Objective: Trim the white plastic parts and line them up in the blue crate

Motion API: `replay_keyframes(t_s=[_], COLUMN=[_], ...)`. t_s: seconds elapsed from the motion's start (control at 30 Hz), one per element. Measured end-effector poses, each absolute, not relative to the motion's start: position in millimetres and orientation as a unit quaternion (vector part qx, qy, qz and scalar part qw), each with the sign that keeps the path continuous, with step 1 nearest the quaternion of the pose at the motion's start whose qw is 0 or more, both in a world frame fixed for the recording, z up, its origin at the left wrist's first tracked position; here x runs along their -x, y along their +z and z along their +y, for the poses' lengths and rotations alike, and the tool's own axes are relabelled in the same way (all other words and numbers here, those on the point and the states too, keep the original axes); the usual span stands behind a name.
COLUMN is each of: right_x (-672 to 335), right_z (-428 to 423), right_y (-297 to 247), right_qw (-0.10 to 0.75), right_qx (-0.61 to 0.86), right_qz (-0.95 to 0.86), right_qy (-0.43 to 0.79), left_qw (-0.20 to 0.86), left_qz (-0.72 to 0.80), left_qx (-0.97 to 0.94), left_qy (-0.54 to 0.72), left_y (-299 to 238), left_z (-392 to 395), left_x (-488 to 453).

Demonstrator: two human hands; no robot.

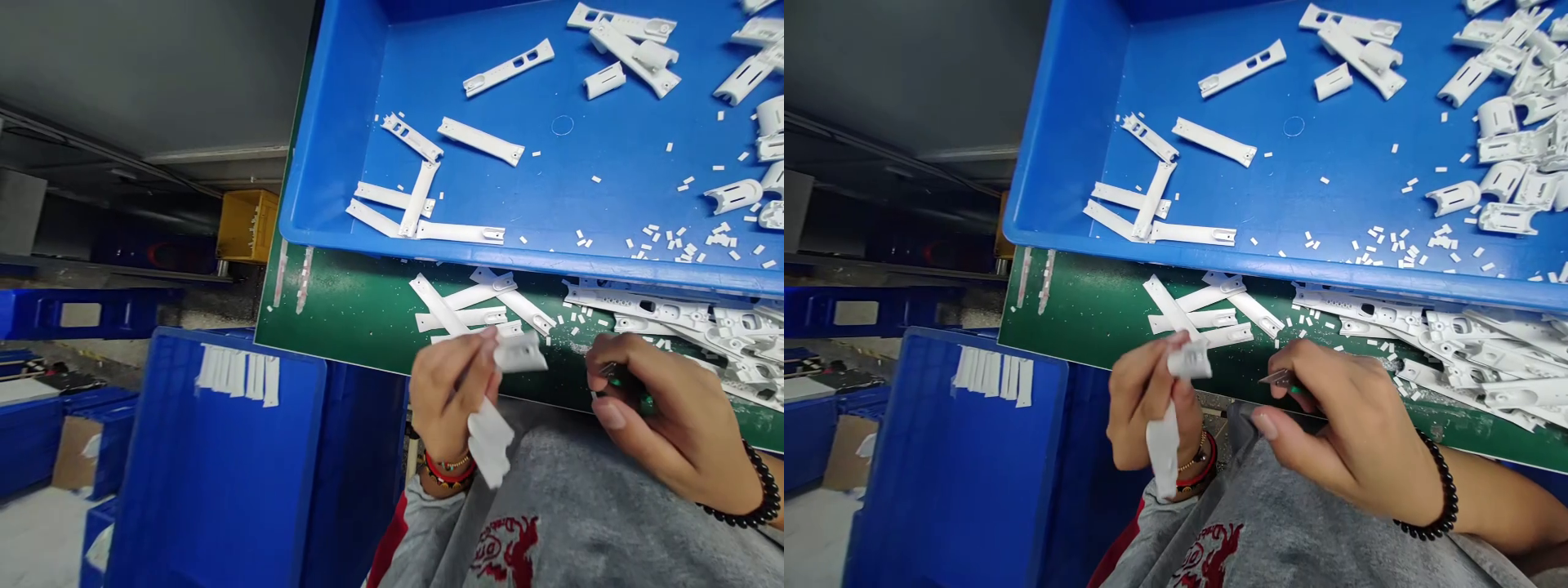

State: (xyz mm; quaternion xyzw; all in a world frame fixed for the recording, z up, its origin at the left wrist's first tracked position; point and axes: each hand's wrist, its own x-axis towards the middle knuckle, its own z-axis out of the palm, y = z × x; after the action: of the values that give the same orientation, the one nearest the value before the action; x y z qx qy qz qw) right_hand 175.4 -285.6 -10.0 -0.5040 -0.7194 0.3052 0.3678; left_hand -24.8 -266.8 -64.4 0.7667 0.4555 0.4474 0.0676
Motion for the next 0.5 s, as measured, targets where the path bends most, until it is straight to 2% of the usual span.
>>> replay_keyframes(t_s=[0.1,0.17,0.27,0.37,0.5], right_x=[-177,-178,-178,-178,-177], right_z=[-284,-282,-279,-279,-281], right_y=[-10,-10,-12,-14,-14], right_qw=[0.343,0.325,0.309,0.301,0.311], right_qx=[0.517,0.525,0.535,0.531,0.520], right_qz=[-0.728,-0.737,-0.744,-0.744,-0.742], right_qy=[0.290,0.275,0.254,0.270,0.288], left_qw=[-0.057,-0.076,-0.064,0.047,0.315], left_qz=[0.461,0.467,0.467,0.468,0.450], left_qx=[-0.794,-0.809,-0.801,-0.780,-0.732], left_qy=[0.392,0.349,0.371,0.412,0.403], left_y=[-60,-57,-51,-47,-50], left_z=[-244,-233,-236,-254,-272], left_x=[33,34,32,25,8])
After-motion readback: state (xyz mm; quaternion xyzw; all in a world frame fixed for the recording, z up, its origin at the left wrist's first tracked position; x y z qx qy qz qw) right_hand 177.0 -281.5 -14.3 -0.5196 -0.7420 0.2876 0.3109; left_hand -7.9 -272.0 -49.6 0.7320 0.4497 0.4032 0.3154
